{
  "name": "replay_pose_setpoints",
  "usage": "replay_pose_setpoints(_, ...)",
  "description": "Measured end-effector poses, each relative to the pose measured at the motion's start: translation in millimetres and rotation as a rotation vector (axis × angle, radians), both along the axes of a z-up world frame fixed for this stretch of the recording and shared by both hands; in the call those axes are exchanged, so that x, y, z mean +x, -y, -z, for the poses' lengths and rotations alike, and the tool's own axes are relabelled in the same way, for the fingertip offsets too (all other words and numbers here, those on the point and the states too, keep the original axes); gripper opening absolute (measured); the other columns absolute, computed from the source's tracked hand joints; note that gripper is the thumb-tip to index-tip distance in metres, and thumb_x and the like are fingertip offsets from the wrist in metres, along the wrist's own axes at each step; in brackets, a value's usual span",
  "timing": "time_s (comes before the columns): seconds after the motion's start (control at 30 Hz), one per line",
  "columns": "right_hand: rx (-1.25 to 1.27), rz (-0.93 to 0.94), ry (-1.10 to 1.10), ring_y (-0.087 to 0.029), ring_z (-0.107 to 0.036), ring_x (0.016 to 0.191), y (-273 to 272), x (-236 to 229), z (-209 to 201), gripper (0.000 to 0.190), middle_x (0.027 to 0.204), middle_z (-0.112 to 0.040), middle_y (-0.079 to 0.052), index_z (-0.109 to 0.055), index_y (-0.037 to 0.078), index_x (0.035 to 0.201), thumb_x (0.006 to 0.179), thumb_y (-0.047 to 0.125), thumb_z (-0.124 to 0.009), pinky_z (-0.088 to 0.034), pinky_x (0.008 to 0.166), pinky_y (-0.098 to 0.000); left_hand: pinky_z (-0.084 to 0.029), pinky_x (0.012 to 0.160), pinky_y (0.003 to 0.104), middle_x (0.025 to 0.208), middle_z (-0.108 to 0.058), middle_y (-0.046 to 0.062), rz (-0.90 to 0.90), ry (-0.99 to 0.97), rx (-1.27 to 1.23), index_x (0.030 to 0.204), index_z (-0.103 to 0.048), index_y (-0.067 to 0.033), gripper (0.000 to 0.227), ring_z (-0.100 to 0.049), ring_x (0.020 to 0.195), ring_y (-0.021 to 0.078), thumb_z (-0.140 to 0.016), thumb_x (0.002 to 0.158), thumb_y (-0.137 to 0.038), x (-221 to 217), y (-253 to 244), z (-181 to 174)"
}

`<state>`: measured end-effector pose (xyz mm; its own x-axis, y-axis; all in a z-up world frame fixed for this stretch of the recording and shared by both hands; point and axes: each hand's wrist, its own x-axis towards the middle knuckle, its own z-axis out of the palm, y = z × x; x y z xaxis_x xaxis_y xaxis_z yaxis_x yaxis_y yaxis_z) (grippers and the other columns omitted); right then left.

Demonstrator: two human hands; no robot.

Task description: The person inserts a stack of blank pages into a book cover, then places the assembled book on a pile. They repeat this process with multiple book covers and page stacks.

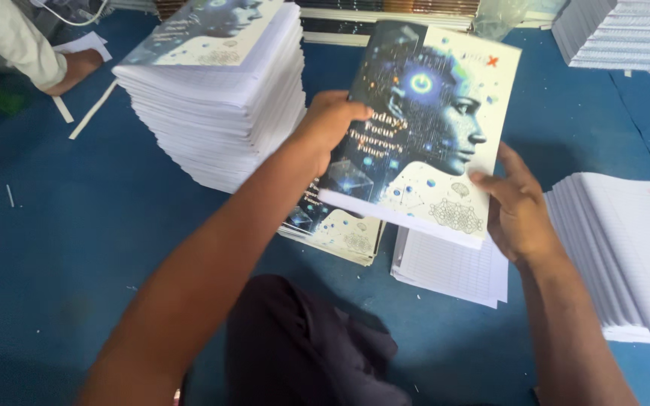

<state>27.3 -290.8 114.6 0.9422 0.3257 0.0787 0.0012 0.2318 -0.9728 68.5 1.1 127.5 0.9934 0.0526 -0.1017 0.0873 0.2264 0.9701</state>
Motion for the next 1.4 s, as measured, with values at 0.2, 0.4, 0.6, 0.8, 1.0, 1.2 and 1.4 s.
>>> replay_pose_setpoints(0.2,-0.102,-0.088,0.177,-0.019,-0.067,0.093,-44,19,-60,0.054,0.117,-0.067,-0.018,-0.043,-0.005,0.151,0.101,0.009,-0.055,-0.052,0.076,-0.0295,-0.066,0.070,0.046,0.091,-0.077,0.020,-0.025,-0.051,0.028,0.100,-0.071,0.0055,0.026,-0.077,0.071,0.0288,-0.065,0.080,-0.010,32,-54,-73)
replay_pose_setpoints(0.4,-0.224,-0.182,0.392,-0.011,-0.054,0.053,-118,55,-98,0.041,0.087,-0.070,-0.010,-0.052,-0.002,0.142,0.105,0.016,-0.058,-0.038,0.042,-0.0268,-0.066,0.076,0.045,0.094,-0.077,0.019,-0.131,-0.107,0.152,0.101,-0.069,0.0026,0.025,-0.077,0.076,0.0284,-0.069,0.082,-0.013,37,-141,-99)
replay_pose_setpoints(0.6,-0.242,-0.275,0.454,-0.012,-0.057,0.054,-211,91,-106,0.027,0.080,-0.071,-0.010,-0.059,-0.003,0.122,0.107,0.019,-0.056,-0.043,0.045,-0.0254,-0.065,0.076,0.045,0.094,-0.076,0.018,-0.327,-0.176,0.336,0.101,-0.070,0.0016,0.023,-0.076,0.078,0.0290,-0.069,0.083,-0.013,33,-222,-84)
replay_pose_setpoints(0.8,-0.441,-0.279,0.515,-0.011,-0.060,0.053,-286,114,-107,0.027,0.072,-0.067,-0.006,-0.060,-0.004,0.114,0.105,0.022,-0.059,-0.046,0.042,-0.0255,-0.063,0.077,0.045,0.095,-0.075,0.017,-0.494,-0.254,0.552,0.101,-0.070,0.0006,0.022,-0.075,0.080,0.0297,-0.070,0.083,-0.012,40,-295,-89)
replay_pose_setpoints(1.0,-0.689,-0.240,0.444,-0.012,-0.057,0.045,-325,118,-82,0.038,0.063,-0.061,-0.010,-0.050,-0.005,0.101,0.099,0.029,-0.064,-0.043,0.036,-0.0287,-0.062,0.078,0.046,0.095,-0.074,0.016,-0.542,-0.303,0.747,0.100,-0.070,-0.0004,0.021,-0.073,0.081,0.0304,-0.070,0.083,-0.012,46,-345,-66)
replay_pose_setpoints(1.2,-0.677,-0.234,0.393,-0.014,-0.058,0.045,-330,120,-55,0.038,0.067,-0.064,-0.012,-0.049,-0.005,0.097,0.097,0.029,-0.065,-0.042,0.035,-0.0303,-0.061,0.078,0.046,0.095,-0.073,0.016,-0.530,-0.356,0.959,0.100,-0.070,-0.0014,0.019,-0.072,0.083,0.0310,-0.070,0.084,-0.011,62,-359,-35)
replay_pose_setpoints(1.4,-0.696,-0.171,0.401,-0.016,-0.059,0.047,-336,136,-46,0.036,0.072,-0.067,-0.012,-0.052,-0.004,0.097,0.095,0.029,-0.065,-0.044,0.037,-0.0328,-0.059,0.079,0.046,0.096,-0.072,0.015,-0.506,-0.369,1.091,0.100,-0.070,-0.0024,0.018,-0.071,0.085,0.0317,-0.071,0.084,-0.011,82,-357,-30)
